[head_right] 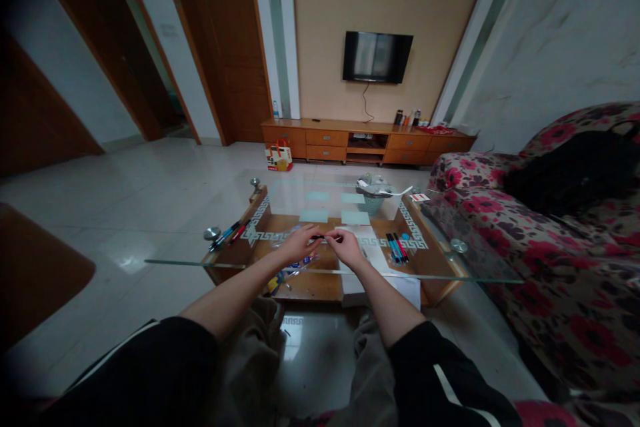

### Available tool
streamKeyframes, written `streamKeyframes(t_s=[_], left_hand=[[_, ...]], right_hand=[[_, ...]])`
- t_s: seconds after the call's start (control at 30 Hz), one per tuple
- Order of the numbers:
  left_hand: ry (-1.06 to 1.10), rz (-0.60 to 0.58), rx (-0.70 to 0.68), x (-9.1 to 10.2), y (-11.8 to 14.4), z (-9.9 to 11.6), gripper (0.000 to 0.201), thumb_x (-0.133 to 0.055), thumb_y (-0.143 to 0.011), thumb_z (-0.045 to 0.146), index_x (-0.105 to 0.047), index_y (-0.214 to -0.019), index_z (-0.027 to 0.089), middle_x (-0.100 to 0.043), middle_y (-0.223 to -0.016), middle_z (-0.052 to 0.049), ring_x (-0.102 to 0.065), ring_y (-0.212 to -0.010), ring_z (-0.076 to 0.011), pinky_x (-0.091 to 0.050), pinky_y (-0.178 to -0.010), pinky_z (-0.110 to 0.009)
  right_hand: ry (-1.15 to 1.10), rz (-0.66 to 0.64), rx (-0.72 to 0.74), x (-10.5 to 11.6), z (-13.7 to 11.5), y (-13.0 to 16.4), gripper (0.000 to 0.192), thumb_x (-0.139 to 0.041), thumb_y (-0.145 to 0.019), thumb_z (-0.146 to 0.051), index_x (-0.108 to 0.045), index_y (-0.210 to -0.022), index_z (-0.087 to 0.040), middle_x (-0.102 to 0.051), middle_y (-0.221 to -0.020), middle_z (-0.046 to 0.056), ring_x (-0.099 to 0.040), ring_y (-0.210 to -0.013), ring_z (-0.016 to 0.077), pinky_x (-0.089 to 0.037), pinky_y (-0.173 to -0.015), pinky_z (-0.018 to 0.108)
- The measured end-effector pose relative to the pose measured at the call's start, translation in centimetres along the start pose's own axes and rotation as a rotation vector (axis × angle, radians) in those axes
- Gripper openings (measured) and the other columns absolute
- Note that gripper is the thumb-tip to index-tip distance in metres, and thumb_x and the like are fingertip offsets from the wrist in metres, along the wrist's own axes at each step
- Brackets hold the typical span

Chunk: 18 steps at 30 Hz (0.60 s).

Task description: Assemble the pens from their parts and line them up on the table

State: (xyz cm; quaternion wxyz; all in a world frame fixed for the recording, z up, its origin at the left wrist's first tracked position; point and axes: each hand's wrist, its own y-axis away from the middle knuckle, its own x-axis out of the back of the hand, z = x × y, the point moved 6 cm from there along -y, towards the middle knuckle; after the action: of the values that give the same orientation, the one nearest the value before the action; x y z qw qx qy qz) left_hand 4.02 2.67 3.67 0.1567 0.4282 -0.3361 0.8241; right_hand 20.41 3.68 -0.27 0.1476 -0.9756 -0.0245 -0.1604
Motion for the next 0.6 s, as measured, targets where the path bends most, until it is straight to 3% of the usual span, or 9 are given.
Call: streamKeyframes(t_s=[0.6], left_hand=[[-0.029,-0.005,-0.021,0.06,0.14,0.14,0.019,-0.055,-0.091,0.032,-0.064,-0.106,0.025,-0.063,-0.102,-0.004,-0.062,-0.095,-0.0194,-0.049,-0.083,-0.030]], right_hand=[[0.096,-0.059,0.001,-0.35,0.85,-0.12,0.034,-0.056,-0.085,-0.046,-0.072,-0.088,-0.017,-0.071,-0.080,0.006,-0.063,-0.072,0.0177,-0.050,-0.065,0.027]])
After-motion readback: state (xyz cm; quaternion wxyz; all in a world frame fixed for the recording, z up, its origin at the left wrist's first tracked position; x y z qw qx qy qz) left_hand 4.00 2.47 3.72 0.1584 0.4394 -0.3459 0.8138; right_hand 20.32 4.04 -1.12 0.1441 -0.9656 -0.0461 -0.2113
